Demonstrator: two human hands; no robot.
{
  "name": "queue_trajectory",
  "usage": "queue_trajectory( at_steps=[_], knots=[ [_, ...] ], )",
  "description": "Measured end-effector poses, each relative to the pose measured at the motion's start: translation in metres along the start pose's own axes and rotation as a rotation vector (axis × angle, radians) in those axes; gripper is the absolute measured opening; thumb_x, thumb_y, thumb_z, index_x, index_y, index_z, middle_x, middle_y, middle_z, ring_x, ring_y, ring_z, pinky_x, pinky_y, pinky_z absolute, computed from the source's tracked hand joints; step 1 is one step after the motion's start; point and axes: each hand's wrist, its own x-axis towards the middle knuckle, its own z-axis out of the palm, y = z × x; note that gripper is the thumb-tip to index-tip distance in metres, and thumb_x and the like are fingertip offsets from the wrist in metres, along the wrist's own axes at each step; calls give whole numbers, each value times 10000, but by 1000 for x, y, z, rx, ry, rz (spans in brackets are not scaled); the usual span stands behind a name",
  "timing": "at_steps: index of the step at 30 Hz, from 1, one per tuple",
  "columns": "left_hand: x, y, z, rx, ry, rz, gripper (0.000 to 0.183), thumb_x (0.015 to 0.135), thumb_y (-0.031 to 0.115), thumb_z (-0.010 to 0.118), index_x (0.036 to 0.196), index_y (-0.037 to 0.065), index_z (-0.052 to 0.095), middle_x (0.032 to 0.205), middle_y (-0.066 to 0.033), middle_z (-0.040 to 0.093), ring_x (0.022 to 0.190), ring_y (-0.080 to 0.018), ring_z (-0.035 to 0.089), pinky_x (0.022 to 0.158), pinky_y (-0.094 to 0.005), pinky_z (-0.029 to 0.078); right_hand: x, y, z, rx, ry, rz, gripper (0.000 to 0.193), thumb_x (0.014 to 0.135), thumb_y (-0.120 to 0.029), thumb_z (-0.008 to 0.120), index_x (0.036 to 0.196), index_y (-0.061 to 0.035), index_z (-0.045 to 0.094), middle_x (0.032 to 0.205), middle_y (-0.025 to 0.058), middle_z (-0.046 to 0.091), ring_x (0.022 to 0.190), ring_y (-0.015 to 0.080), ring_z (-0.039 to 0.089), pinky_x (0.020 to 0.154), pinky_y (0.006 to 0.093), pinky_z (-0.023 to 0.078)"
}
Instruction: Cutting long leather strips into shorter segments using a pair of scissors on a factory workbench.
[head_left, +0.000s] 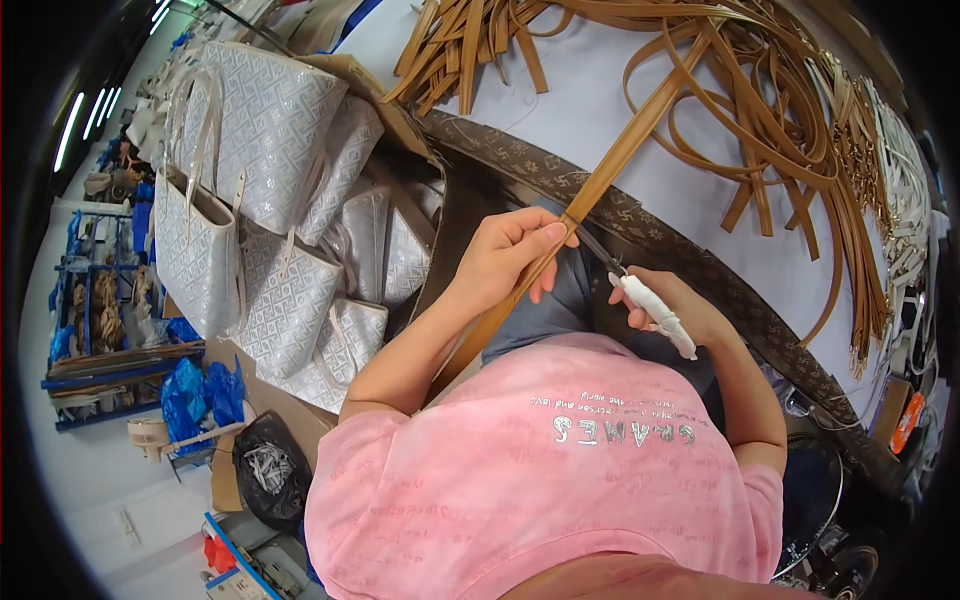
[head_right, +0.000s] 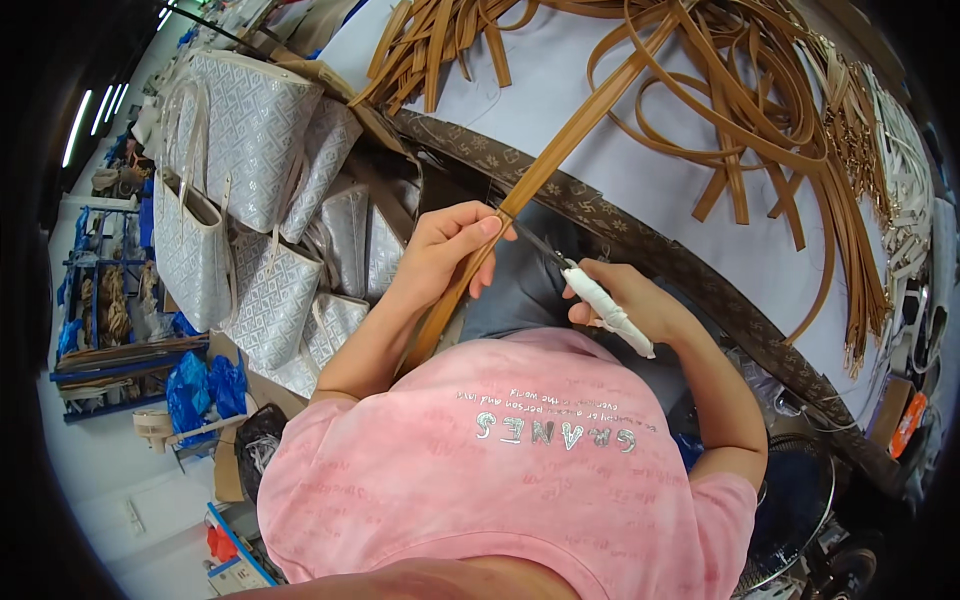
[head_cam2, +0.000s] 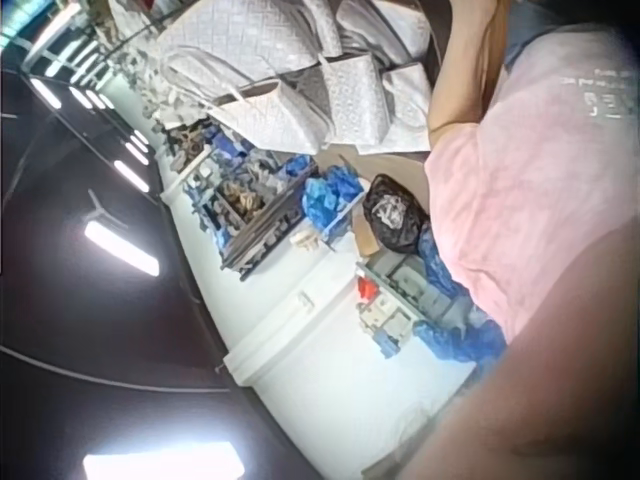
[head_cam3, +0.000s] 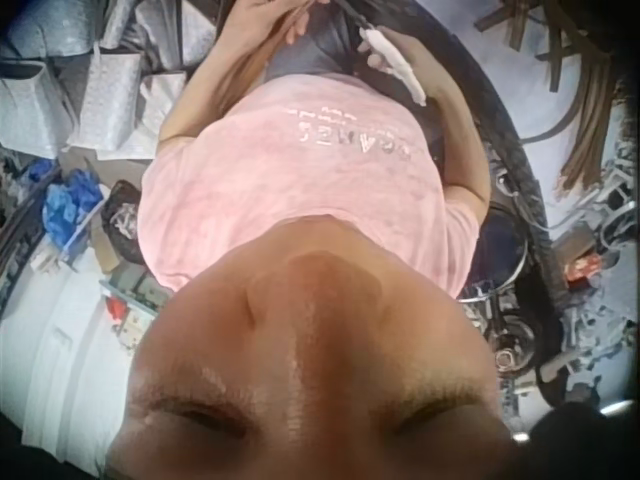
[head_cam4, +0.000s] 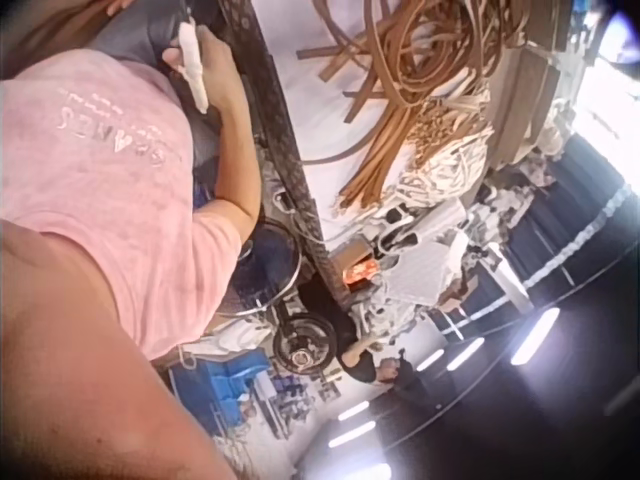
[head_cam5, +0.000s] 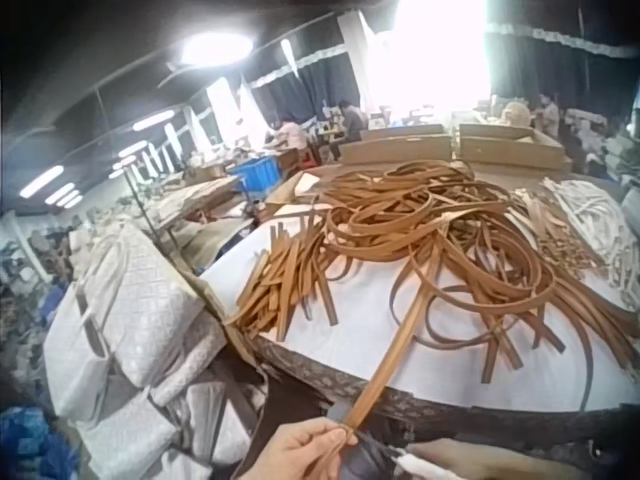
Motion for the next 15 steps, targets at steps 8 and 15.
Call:
queue_trajectory(
  at_steps=[8, 15],
  knots=[
    [3, 2, -7, 102, -29, -53, 290, 978, 241, 528, 939, -18, 654, 564, -55, 578, 439, -97, 528, 431, -213, 403, -6, -18, -5, -78, 11, 104, 142, 867, -130, 640, 941, -14, 605, 731, 12, 629, 633, 52, 541, 542, 224, 446],
    [19, -7, -16, -174, -82, 58, 330, 999, 316, 468, 933, 26, 612, 534, -16, 508, 435, -97, 460, 452, -221, 377, -3, 6, 9, 45, 168, 13, 196, 828, -185, 577, 901, -3, 571, 664, 17, 573, 600, 72, 553, 543, 215, 467]
  ],
)
